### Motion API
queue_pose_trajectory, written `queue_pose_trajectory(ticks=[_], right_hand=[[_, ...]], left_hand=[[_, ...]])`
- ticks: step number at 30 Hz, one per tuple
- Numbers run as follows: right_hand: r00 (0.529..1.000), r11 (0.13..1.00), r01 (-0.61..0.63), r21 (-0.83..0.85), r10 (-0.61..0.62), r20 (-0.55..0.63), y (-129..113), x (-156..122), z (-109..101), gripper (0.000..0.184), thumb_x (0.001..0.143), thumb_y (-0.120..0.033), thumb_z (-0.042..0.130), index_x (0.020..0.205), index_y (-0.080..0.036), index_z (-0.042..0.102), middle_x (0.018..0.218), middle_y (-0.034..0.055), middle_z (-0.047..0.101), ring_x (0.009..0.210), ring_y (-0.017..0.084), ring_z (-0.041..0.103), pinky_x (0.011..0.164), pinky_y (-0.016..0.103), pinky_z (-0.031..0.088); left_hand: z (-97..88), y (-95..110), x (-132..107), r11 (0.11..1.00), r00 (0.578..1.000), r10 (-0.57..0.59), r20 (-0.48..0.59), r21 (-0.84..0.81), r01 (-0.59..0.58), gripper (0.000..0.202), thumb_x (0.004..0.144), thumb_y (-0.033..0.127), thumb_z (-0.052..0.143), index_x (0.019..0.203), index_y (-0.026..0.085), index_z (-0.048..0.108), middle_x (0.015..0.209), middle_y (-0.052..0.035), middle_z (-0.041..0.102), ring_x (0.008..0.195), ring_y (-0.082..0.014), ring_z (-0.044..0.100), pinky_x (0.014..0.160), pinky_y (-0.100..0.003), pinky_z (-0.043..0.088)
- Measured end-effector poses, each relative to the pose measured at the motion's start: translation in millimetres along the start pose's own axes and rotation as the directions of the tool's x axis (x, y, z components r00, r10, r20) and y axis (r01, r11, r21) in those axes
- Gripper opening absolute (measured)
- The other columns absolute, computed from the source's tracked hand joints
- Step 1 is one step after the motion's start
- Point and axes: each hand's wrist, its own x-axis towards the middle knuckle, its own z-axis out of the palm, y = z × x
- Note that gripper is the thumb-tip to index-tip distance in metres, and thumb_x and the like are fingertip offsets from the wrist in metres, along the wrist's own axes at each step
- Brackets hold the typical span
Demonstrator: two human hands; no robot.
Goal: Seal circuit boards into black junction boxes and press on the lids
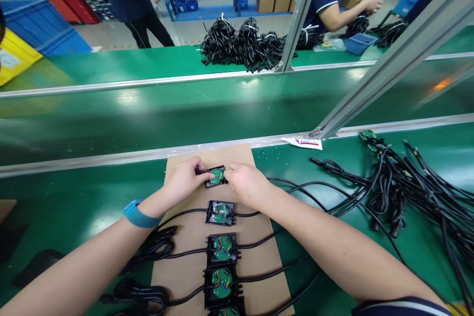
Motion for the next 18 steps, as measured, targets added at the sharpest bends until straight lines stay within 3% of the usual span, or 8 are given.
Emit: queue_pose_trajectory(ticks=[10, 18], right_hand=[[0.987, 0.996, -0.087, 0.013, 0.085, 0.137, -9, 17, -13, 0.022, 0.092, -0.010, 0.050, 0.084, -0.014, 0.069, 0.090, 0.0098, 0.069, 0.082, 0.020, 0.063, 0.075, 0.029, 0.043], [0.975, 0.973, -0.145, 0.178, 0.109, 0.195, 6, 23, -16, 0.023, 0.093, -0.014, 0.054, 0.074, -0.016, 0.066, 0.074, 0.0045, 0.068, 0.070, 0.016, 0.058, 0.066, 0.026, 0.037]], left_hand=[[5.4, -5, 6, 1.000, 1.000, 0.003, -0.018, -0.020, -0.004, 0.026, 0.078, 0.033, 0.078, 0.086, 0.021, 0.056, 0.084, -0.0035, 0.069, 0.076, -0.0211, 0.061, 0.064, -0.029, 0.037], [9.0, -7, 18, 0.998, 0.995, 0.063, 0.079, -0.018, -0.062, 0.018, 0.076, 0.024, 0.075, 0.074, 0.021, 0.057, 0.076, -0.0013, 0.066, 0.072, -0.0191, 0.057, 0.062, -0.028, 0.033]])
